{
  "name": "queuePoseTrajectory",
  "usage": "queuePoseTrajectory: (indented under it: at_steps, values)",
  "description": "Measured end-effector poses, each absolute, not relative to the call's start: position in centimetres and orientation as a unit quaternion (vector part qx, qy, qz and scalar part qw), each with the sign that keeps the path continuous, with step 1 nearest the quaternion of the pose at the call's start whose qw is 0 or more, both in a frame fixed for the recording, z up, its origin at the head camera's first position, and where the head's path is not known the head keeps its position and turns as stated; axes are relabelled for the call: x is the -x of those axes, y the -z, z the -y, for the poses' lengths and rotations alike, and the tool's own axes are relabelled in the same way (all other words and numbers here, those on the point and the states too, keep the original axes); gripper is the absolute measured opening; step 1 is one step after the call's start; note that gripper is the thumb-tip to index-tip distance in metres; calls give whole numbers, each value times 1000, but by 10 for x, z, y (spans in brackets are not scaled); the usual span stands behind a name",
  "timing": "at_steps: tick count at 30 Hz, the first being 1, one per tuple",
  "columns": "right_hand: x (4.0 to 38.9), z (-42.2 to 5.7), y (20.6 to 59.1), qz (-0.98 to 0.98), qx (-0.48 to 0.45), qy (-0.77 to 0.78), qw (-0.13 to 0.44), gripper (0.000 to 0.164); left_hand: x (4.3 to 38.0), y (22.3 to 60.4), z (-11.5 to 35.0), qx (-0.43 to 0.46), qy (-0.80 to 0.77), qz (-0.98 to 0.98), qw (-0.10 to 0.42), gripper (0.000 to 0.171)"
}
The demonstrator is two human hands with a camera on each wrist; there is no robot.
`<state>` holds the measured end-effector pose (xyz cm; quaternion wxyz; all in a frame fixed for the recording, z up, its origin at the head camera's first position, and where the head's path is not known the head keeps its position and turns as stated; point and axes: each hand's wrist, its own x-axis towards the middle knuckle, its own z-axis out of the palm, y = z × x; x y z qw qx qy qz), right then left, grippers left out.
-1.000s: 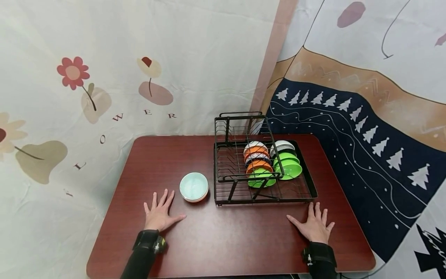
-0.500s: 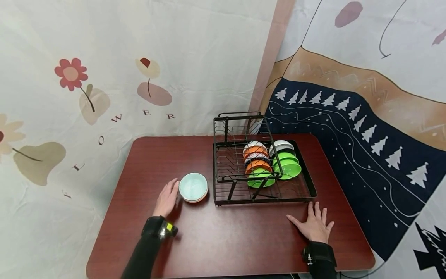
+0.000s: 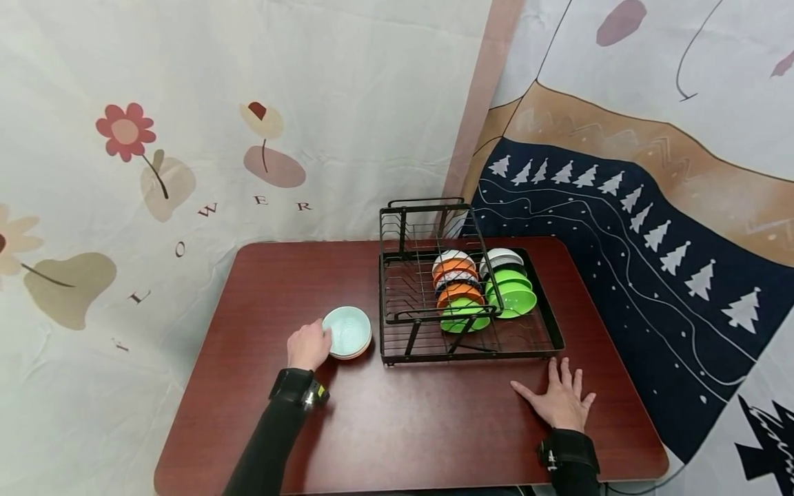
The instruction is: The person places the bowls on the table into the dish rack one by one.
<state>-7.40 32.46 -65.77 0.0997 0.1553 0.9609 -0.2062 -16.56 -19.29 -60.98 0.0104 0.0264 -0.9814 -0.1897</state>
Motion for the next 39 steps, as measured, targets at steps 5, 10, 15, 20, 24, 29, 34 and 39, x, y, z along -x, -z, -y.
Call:
queuePoseTrajectory:
  at_steps: [5, 10, 15, 20, 24, 29, 34, 39]
  values:
    - [73, -325, 658, -961, -156, 204, 102, 129, 170, 604, 193, -1, 139, 989, 51, 28]
    - [71, -326, 661, -962, -155, 204, 96, 128, 172, 598, 192, 11, 125, 989, 72, 20]
    - [70, -325, 661, -962, -155, 206, 96, 128, 170, 593, 192, 30, 157, 982, 103, 19]
    - [72, -324, 660, -961, -155, 205, 100, 129, 162, 589, 197, 8, 216, 969, 118, 27]
    - [73, -325, 660, -962, -155, 204, 98, 130, 153, 577, 202, -14, 267, 955, 128, 30]
    - [73, -325, 658, -962, -155, 204, 96, 128, 138, 562, 205, -23, 308, 942, 133, 26]
    - [73, -324, 657, -962, -154, 204, 94, 127, 117, 559, 197, -21, 315, 942, 116, 23]
    - [74, -324, 658, -963, -153, 203, 92, 127, 95, 566, 183, -19, 320, 943, 86, 20]
